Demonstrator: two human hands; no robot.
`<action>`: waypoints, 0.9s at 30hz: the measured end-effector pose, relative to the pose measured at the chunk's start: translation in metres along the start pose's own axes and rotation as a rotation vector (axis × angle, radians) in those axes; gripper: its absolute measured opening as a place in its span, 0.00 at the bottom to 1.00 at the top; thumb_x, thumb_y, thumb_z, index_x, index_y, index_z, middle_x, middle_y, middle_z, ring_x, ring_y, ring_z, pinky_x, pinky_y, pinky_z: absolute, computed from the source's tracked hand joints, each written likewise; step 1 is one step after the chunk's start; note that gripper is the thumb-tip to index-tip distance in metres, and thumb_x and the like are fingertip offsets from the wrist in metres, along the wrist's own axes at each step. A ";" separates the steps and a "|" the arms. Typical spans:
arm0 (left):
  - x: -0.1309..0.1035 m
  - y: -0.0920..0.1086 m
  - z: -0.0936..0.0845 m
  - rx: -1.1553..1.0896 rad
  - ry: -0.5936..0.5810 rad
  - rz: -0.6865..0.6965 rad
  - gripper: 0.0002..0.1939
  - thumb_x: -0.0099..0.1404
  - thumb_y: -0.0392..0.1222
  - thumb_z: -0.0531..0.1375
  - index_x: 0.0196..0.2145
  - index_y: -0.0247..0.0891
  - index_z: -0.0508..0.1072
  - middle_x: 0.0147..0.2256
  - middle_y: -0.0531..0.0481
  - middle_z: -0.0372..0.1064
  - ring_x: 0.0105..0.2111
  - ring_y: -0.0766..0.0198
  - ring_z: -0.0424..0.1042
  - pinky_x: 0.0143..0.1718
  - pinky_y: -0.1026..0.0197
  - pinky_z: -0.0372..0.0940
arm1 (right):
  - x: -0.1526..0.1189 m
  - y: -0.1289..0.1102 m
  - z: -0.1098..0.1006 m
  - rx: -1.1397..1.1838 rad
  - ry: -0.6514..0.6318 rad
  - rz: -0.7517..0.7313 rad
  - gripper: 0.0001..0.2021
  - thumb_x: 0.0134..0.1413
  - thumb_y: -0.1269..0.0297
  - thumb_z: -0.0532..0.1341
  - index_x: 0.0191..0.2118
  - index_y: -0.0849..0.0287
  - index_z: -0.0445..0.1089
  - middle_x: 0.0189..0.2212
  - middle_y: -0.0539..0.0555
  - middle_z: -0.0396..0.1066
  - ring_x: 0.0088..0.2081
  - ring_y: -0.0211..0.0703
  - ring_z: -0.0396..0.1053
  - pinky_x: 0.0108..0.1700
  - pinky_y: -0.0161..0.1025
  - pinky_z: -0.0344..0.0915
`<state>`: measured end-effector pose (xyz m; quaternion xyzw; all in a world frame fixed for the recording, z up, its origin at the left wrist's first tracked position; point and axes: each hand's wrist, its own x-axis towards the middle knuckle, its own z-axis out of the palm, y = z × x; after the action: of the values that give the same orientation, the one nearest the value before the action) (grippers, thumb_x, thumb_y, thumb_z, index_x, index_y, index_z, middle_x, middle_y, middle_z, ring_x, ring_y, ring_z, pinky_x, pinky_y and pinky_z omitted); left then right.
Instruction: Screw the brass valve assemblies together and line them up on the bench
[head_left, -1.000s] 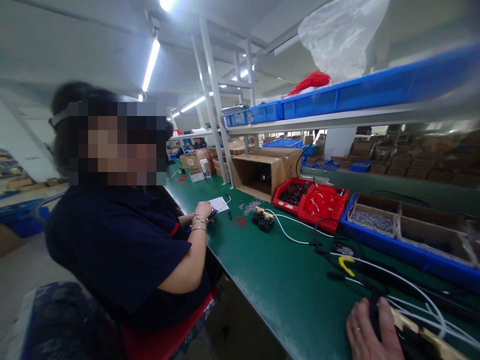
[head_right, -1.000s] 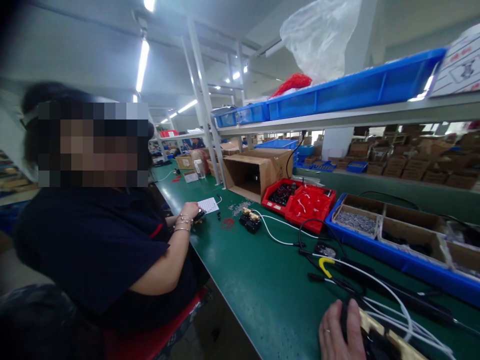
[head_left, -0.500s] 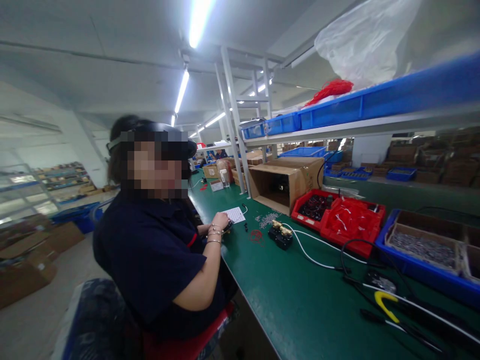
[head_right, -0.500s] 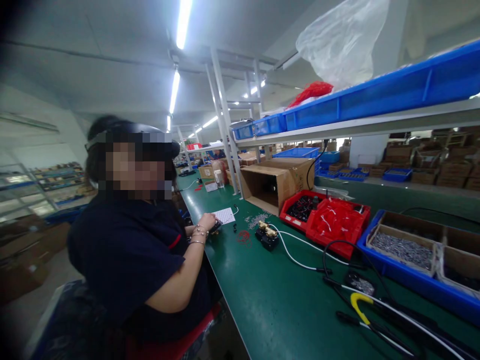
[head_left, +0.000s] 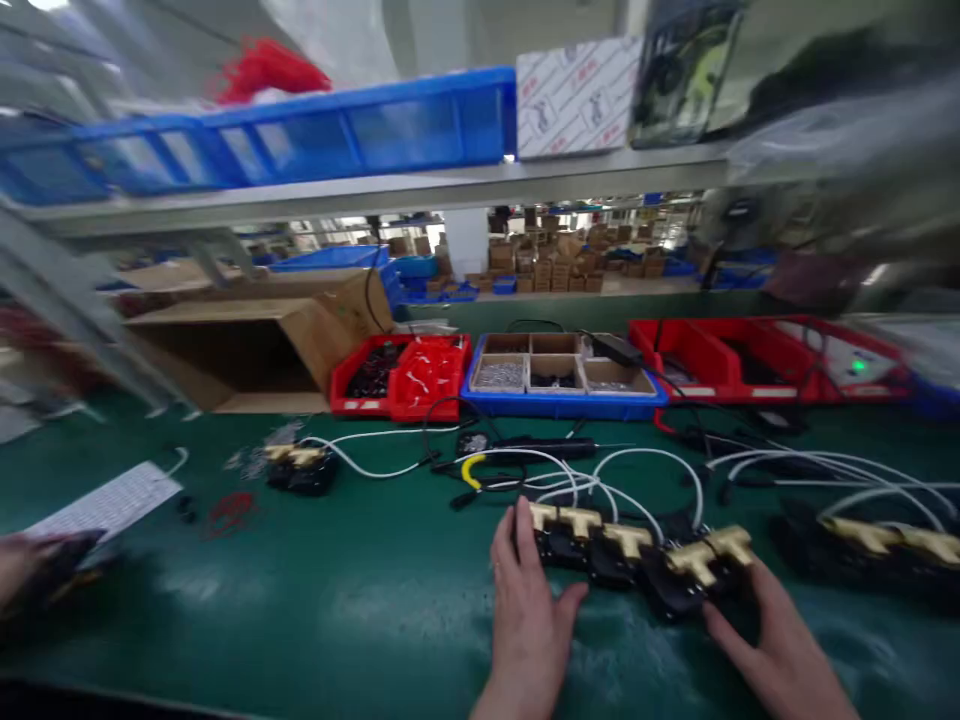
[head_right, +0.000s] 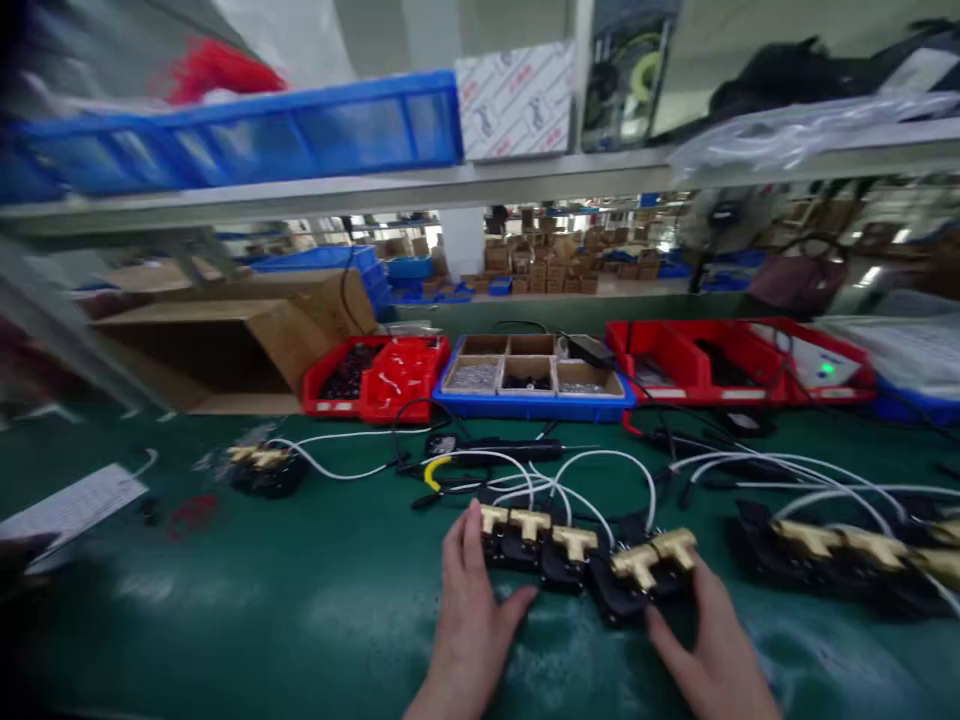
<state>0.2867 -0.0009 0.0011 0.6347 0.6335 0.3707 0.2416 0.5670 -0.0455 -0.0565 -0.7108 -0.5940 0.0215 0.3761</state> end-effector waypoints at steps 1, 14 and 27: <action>0.002 -0.002 0.000 0.029 0.014 0.033 0.58 0.56 0.29 0.67 0.73 0.48 0.37 0.68 0.37 0.44 0.69 0.42 0.51 0.68 0.36 0.52 | -0.003 0.000 -0.004 0.007 -0.019 0.020 0.30 0.65 0.43 0.57 0.63 0.58 0.60 0.56 0.62 0.69 0.55 0.56 0.70 0.57 0.56 0.69; 0.051 -0.020 -0.042 0.013 -0.145 0.113 0.51 0.52 0.57 0.66 0.69 0.38 0.54 0.60 0.39 0.60 0.62 0.42 0.64 0.66 0.36 0.57 | 0.004 -0.046 -0.002 0.181 -0.021 0.094 0.27 0.66 0.53 0.63 0.65 0.56 0.60 0.61 0.61 0.62 0.60 0.58 0.64 0.60 0.62 0.65; 0.049 -0.046 -0.085 0.179 -0.172 0.030 0.48 0.54 0.68 0.60 0.68 0.46 0.59 0.58 0.42 0.64 0.57 0.41 0.70 0.58 0.38 0.67 | 0.014 -0.090 -0.001 0.269 -0.198 0.076 0.21 0.65 0.55 0.64 0.58 0.58 0.67 0.55 0.59 0.67 0.53 0.52 0.69 0.55 0.55 0.70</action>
<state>0.1888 0.0368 0.0252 0.6925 0.6316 0.2604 0.2319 0.4969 -0.0325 0.0006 -0.6705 -0.5925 0.1848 0.4065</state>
